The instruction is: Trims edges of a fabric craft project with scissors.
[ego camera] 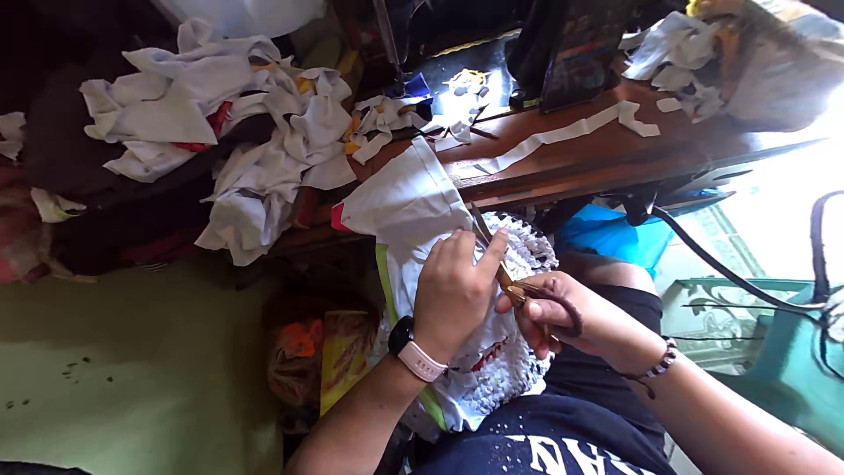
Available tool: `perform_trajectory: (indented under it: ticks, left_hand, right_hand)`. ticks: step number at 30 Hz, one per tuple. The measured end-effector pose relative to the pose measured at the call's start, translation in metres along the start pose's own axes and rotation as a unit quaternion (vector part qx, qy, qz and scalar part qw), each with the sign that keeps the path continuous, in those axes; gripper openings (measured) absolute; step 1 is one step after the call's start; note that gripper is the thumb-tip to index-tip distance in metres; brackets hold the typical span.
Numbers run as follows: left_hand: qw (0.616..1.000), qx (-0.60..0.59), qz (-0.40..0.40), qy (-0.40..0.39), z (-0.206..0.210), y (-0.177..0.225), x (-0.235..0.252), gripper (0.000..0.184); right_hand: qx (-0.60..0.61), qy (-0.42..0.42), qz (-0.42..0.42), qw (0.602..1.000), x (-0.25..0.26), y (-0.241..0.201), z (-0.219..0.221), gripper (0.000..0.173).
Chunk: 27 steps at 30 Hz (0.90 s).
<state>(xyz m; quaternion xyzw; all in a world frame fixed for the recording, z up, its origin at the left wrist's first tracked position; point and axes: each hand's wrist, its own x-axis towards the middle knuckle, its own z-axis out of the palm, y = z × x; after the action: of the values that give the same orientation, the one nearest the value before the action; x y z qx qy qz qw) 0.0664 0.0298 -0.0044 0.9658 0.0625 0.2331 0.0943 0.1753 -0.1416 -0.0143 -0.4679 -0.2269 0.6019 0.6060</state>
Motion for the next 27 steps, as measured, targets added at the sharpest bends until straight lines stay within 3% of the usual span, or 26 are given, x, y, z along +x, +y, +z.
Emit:
perform_trajectory:
  ticks: [4, 10, 13, 15, 17, 20, 22, 24, 25, 27]
  left_hand:
    - [0.999, -0.005, -0.026, -0.041, -0.002, 0.006, -0.005, 0.046]
    - [0.999, -0.022, -0.044, 0.001, 0.006, 0.008, -0.007, 0.036]
    - [0.999, -0.029, -0.037, 0.021, 0.011, 0.005, -0.007, 0.034]
    - [0.998, -0.040, -0.039, 0.022, 0.011, 0.003, -0.008, 0.034]
    - [0.998, -0.045, -0.036, 0.029, 0.011, 0.003, -0.009, 0.032]
    - [0.998, -0.045, -0.035, 0.038, 0.012, 0.003, -0.010, 0.032]
    - [0.997, -0.048, -0.035, 0.042, 0.013, 0.003, -0.010, 0.033]
    - [0.997, -0.053, -0.034, 0.048, 0.013, 0.001, -0.011, 0.032]
    - [0.997, -0.055, -0.033, 0.050, 0.013, 0.000, -0.011, 0.031]
    - [0.997, -0.050, -0.033, 0.052, 0.013, -0.001, -0.011, 0.030]
  right_hand:
    - [0.019, -0.013, -0.005, 1.000, 0.005, 0.003, 0.006, 0.047]
    - [0.027, -0.035, 0.007, 0.999, 0.001, 0.008, -0.006, 0.052]
    - [0.015, 0.070, -0.025, 0.997, -0.002, 0.010, 0.005, 0.046]
    - [-0.060, 0.175, -0.113, 0.976, -0.003, 0.017, 0.012, 0.045]
    - [-0.149, 0.225, -0.201, 0.942, -0.002, 0.025, 0.009, 0.044]
    - [-0.093, 0.150, -0.193, 0.965, -0.002, 0.023, 0.002, 0.041]
    - [0.002, 0.039, -0.138, 0.990, -0.001, 0.022, -0.003, 0.033]
    - [0.065, -0.074, -0.123, 0.988, 0.002, 0.024, -0.013, 0.020]
    - [0.060, -0.089, -0.131, 0.986, 0.003, 0.023, -0.017, 0.016]
    - [-0.048, 0.008, -0.175, 0.983, -0.002, 0.008, -0.021, 0.006]
